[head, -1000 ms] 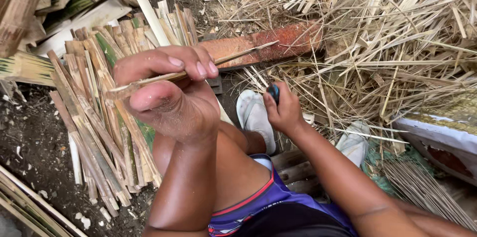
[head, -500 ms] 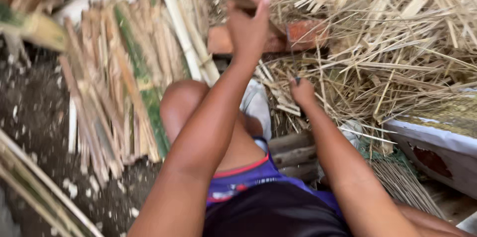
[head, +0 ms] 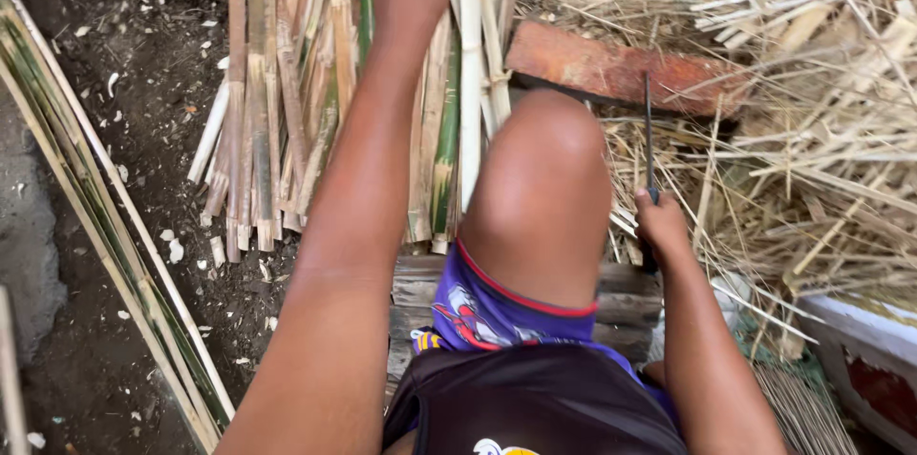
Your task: The person uses a knife to split bamboo strips into thinner pieces. They hold the bamboo with one hand and use the knife to carefully separate the material, placing the finished strips on a pile.
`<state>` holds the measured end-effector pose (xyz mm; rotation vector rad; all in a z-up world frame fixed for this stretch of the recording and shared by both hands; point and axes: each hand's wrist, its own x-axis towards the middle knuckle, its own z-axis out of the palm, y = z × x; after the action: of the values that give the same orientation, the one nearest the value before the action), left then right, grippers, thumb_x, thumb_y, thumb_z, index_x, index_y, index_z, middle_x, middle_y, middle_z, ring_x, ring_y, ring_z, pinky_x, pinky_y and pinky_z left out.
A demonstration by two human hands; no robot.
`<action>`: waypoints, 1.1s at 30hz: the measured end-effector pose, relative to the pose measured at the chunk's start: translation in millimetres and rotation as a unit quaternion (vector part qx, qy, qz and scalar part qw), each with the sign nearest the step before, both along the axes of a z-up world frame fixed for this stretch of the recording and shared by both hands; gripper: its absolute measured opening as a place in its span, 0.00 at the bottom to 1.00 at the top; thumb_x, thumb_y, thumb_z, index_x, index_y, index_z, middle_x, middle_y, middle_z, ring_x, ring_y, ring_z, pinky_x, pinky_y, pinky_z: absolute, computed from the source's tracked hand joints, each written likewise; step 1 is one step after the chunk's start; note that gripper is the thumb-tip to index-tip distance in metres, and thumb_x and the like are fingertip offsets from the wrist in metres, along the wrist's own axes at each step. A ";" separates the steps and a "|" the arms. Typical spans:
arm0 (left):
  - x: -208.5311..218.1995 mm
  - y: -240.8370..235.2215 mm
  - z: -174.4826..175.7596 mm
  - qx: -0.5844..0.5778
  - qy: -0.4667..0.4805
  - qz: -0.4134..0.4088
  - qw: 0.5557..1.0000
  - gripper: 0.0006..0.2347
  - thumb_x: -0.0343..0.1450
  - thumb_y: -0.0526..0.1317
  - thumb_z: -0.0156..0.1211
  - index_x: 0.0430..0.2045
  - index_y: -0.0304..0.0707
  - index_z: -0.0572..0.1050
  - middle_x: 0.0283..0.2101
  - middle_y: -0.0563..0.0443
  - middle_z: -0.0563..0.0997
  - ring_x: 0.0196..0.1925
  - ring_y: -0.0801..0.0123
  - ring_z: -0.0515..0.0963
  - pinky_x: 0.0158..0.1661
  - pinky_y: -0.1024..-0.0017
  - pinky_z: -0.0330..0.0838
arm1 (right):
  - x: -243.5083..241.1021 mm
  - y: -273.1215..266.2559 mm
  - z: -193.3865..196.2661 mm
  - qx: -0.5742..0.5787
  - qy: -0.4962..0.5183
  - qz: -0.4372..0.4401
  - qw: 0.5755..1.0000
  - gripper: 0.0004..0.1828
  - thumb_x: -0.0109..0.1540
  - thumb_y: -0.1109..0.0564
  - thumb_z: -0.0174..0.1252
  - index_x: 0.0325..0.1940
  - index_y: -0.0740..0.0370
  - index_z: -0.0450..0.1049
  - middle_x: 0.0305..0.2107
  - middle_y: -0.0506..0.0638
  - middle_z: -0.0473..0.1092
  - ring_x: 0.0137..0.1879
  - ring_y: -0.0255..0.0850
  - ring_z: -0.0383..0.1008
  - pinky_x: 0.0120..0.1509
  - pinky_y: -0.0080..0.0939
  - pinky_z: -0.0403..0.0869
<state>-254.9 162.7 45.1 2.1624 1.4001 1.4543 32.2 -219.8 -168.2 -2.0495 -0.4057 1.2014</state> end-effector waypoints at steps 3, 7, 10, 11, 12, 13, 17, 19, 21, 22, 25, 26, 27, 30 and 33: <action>-22.9 -16.2 -45.7 -0.135 0.059 0.041 0.988 0.24 0.72 0.39 0.65 0.62 0.32 0.65 0.49 0.27 0.77 0.50 0.37 0.77 0.49 0.50 0.73 | 0.4 -1.9 -2.1 -0.016 -0.005 -0.019 1.000 0.17 0.69 0.46 0.53 0.39 0.63 0.68 0.21 0.49 0.65 0.18 0.37 0.62 0.20 0.44 0.64; -47.2 0.6 -96.8 -0.265 0.181 0.110 0.941 0.29 0.70 0.41 0.65 0.63 0.31 0.58 0.58 0.25 0.70 0.59 0.34 0.74 0.55 0.46 0.70 | 6.7 -7.0 1.7 -0.035 -0.032 0.004 0.999 0.21 0.66 0.44 0.58 0.45 0.67 0.72 0.28 0.54 0.72 0.28 0.39 0.69 0.32 0.43 0.67; -39.8 -3.1 -137.1 -0.252 0.219 0.113 0.936 0.32 0.66 0.41 0.68 0.61 0.25 0.58 0.58 0.23 0.68 0.59 0.32 0.72 0.54 0.48 0.70 | 10.0 -16.2 2.7 -0.019 -0.092 0.042 0.995 0.27 0.60 0.45 0.65 0.51 0.71 0.73 0.36 0.55 0.77 0.40 0.40 0.77 0.43 0.41 0.73; -32.3 -5.1 -148.0 -0.256 0.220 0.105 0.935 0.32 0.66 0.42 0.68 0.61 0.25 0.58 0.58 0.24 0.68 0.59 0.33 0.71 0.55 0.51 0.70 | 8.4 -18.1 -0.1 -0.012 -0.112 0.049 0.992 0.29 0.60 0.45 0.65 0.53 0.71 0.73 0.38 0.55 0.76 0.43 0.41 0.77 0.46 0.42 0.73; -24.0 -13.0 -159.8 -0.343 0.200 0.085 0.914 0.30 0.69 0.43 0.67 0.62 0.28 0.60 0.60 0.25 0.69 0.61 0.34 0.71 0.58 0.50 0.69 | 7.4 -18.8 -3.6 -0.006 -0.132 0.055 0.990 0.30 0.60 0.45 0.66 0.55 0.72 0.73 0.40 0.55 0.76 0.46 0.43 0.78 0.49 0.42 0.73; -13.6 -23.9 -172.9 -0.429 0.179 0.064 0.883 0.27 0.73 0.44 0.66 0.63 0.31 0.62 0.62 0.27 0.69 0.63 0.35 0.71 0.61 0.50 0.68 | 6.3 -18.6 -7.4 0.034 -0.127 0.040 0.990 0.31 0.59 0.46 0.67 0.55 0.73 0.71 0.40 0.55 0.76 0.45 0.41 0.77 0.48 0.41 0.74; 15.1 -56.3 -223.2 -0.487 0.175 0.061 0.854 0.32 0.68 0.41 0.69 0.63 0.27 0.58 0.60 0.25 0.68 0.61 0.36 0.71 0.59 0.51 0.67 | 3.6 -27.4 5.5 0.032 -0.083 -0.003 0.996 0.25 0.65 0.45 0.62 0.54 0.70 0.72 0.35 0.54 0.75 0.35 0.40 0.75 0.40 0.41 0.73; 18.1 -62.9 -236.9 -0.459 0.151 0.076 0.872 0.32 0.67 0.40 0.69 0.62 0.26 0.59 0.59 0.25 0.70 0.59 0.38 0.73 0.58 0.52 0.69 | 5.1 -24.8 19.4 -0.016 -0.050 -0.018 0.998 0.23 0.69 0.43 0.57 0.52 0.68 0.74 0.31 0.53 0.74 0.30 0.39 0.73 0.35 0.42 0.72; 15.9 -67.4 -236.0 -0.405 0.086 0.107 0.904 0.32 0.64 0.39 0.72 0.60 0.27 0.62 0.57 0.28 0.72 0.58 0.40 0.74 0.57 0.54 0.70 | 7.3 -25.8 27.6 -0.038 -0.016 -0.035 0.999 0.25 0.72 0.41 0.53 0.48 0.70 0.73 0.29 0.53 0.73 0.27 0.39 0.72 0.31 0.43 0.72; 12.1 -68.4 -228.7 -0.400 0.046 0.078 0.912 0.30 0.64 0.39 0.71 0.58 0.28 0.64 0.55 0.31 0.75 0.57 0.43 0.77 0.56 0.57 0.72 | 7.1 -28.9 29.5 -0.037 -0.007 -0.034 0.999 0.25 0.72 0.42 0.53 0.49 0.70 0.73 0.29 0.53 0.72 0.27 0.39 0.72 0.31 0.44 0.72; 9.5 -63.9 -183.2 -0.350 -0.056 0.000 0.935 0.26 0.65 0.38 0.71 0.55 0.30 0.67 0.51 0.37 0.81 0.52 0.52 0.83 0.54 0.62 0.76 | 8.7 -34.6 27.2 -0.033 -0.040 0.009 0.999 0.23 0.69 0.45 0.57 0.53 0.70 0.71 0.28 0.54 0.72 0.28 0.41 0.73 0.33 0.46 0.73; 11.4 -64.5 -162.6 -0.316 -0.077 -0.017 0.945 0.26 0.65 0.38 0.72 0.55 0.30 0.66 0.50 0.38 0.80 0.51 0.53 0.84 0.53 0.63 0.76 | 9.1 -37.7 25.1 -0.036 -0.091 0.050 0.994 0.23 0.66 0.47 0.59 0.56 0.68 0.70 0.28 0.55 0.73 0.28 0.42 0.75 0.34 0.46 0.73; 15.4 -63.9 -140.2 -0.281 -0.097 -0.036 0.954 0.26 0.66 0.38 0.72 0.55 0.30 0.65 0.49 0.39 0.80 0.50 0.54 0.84 0.53 0.63 0.77 | 10.7 -40.6 22.0 -0.037 -0.143 0.089 0.985 0.24 0.64 0.50 0.61 0.58 0.67 0.69 0.28 0.56 0.74 0.28 0.43 0.77 0.35 0.47 0.74; 31.3 -58.7 -68.8 -0.146 -0.112 -0.104 0.977 0.29 0.66 0.42 0.80 0.53 0.29 0.65 0.46 0.41 0.79 0.47 0.58 0.80 0.48 0.63 0.76 | 13.2 -50.4 4.3 0.054 -0.105 0.072 0.990 0.32 0.59 0.53 0.60 0.66 0.63 0.63 0.33 0.55 0.74 0.28 0.43 0.78 0.34 0.48 0.75; 70.2 -46.3 -8.9 -0.184 -0.254 -0.271 0.910 0.20 0.75 0.45 0.64 0.57 0.34 0.66 0.37 0.51 0.75 0.38 0.71 0.75 0.40 0.70 0.72 | 20.1 -57.5 -20.2 -0.014 -0.141 0.081 0.987 0.29 0.63 0.51 0.61 0.67 0.64 0.66 0.34 0.59 0.76 0.30 0.46 0.78 0.37 0.49 0.76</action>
<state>-184.7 116.4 36.2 1.5911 0.7314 1.2712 52.3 -277.4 -188.4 -2.2546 -0.7049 1.0146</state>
